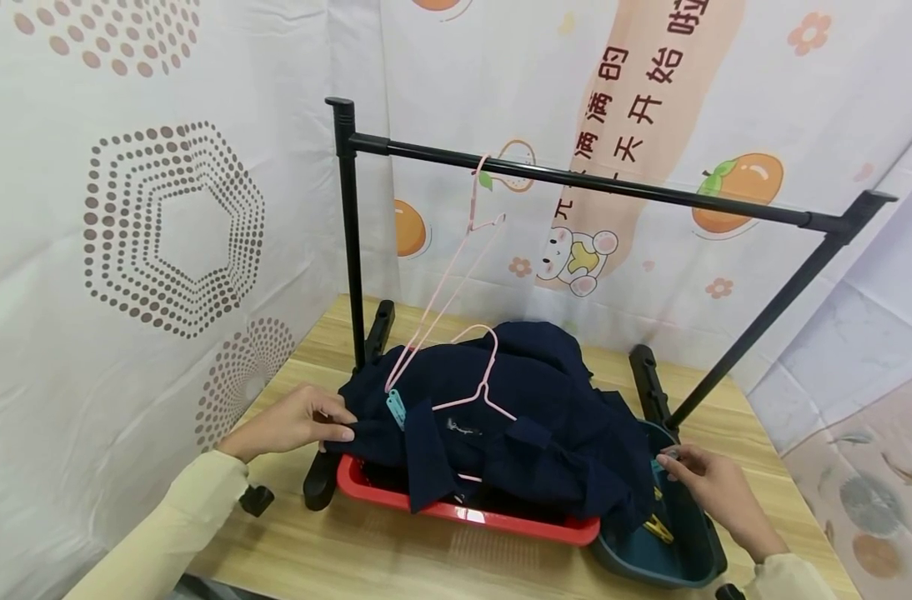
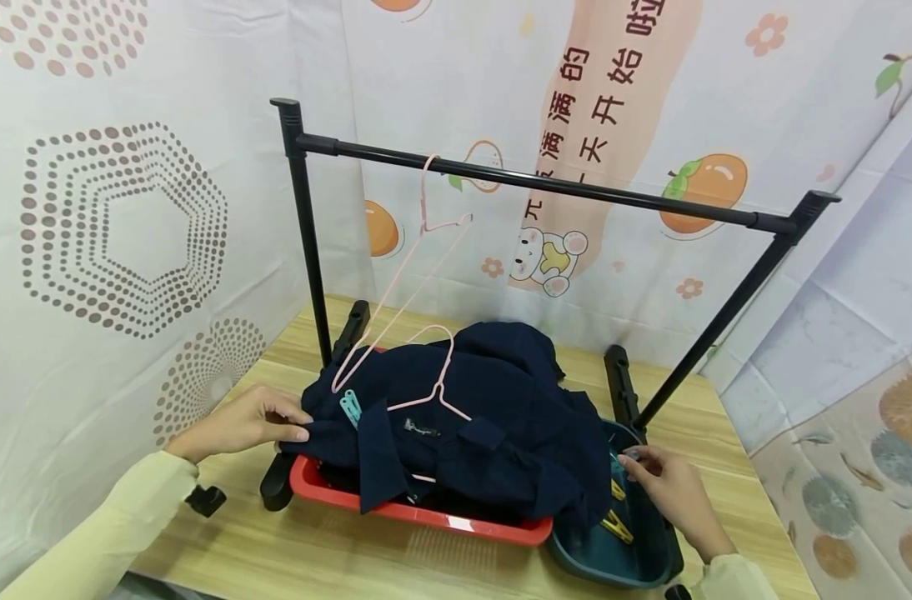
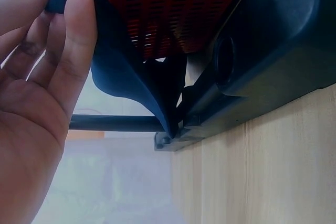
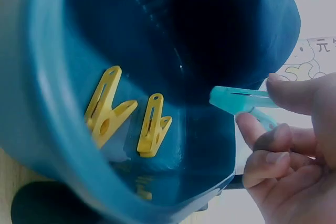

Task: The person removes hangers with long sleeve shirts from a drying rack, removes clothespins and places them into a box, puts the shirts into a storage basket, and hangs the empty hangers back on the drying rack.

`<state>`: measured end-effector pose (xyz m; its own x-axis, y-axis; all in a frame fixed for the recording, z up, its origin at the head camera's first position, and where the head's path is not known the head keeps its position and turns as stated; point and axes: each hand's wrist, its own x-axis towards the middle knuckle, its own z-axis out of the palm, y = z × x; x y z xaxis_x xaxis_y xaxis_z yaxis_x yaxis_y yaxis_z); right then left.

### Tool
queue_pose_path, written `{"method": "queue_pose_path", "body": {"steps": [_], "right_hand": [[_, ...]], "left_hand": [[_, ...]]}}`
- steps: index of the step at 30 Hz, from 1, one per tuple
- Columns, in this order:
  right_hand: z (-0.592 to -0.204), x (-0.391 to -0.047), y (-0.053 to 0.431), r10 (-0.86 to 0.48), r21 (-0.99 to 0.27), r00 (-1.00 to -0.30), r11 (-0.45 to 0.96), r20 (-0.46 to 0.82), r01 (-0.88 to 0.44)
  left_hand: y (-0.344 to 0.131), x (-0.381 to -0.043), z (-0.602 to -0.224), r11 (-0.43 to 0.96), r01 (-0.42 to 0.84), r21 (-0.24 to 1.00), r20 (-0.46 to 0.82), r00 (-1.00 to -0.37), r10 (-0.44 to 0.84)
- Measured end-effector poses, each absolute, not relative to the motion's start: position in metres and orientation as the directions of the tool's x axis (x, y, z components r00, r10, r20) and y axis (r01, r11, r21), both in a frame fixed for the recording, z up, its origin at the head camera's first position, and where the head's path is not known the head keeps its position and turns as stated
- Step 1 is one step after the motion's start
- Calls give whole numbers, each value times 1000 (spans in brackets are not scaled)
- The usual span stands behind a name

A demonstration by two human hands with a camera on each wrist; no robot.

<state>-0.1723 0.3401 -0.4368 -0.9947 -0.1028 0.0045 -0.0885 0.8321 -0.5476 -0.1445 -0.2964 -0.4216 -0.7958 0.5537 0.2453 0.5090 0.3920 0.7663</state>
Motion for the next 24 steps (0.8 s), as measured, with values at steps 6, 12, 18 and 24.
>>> {"method": "queue_pose_path", "body": {"steps": [6, 12, 18, 24], "right_hand": [[-439, -172, 341, -155, -507, -987, 855, -40, -114], [-443, -173, 340, -226, -449, -974, 873, -30, -189], [-446, -174, 340, -309, -432, -951, 861, -26, -268], [-448, -175, 339, -391, -401, -920, 847, -27, -349]], "left_hand": [[-296, -144, -422, 399, 497, 770, 237, -804, 545], [-296, -143, -422, 404, 496, 769, 236, -807, 541], [-296, -143, -422, 404, 503, 764, 243, -805, 542], [-296, -143, -423, 399, 506, 765, 246, -802, 545]]}}
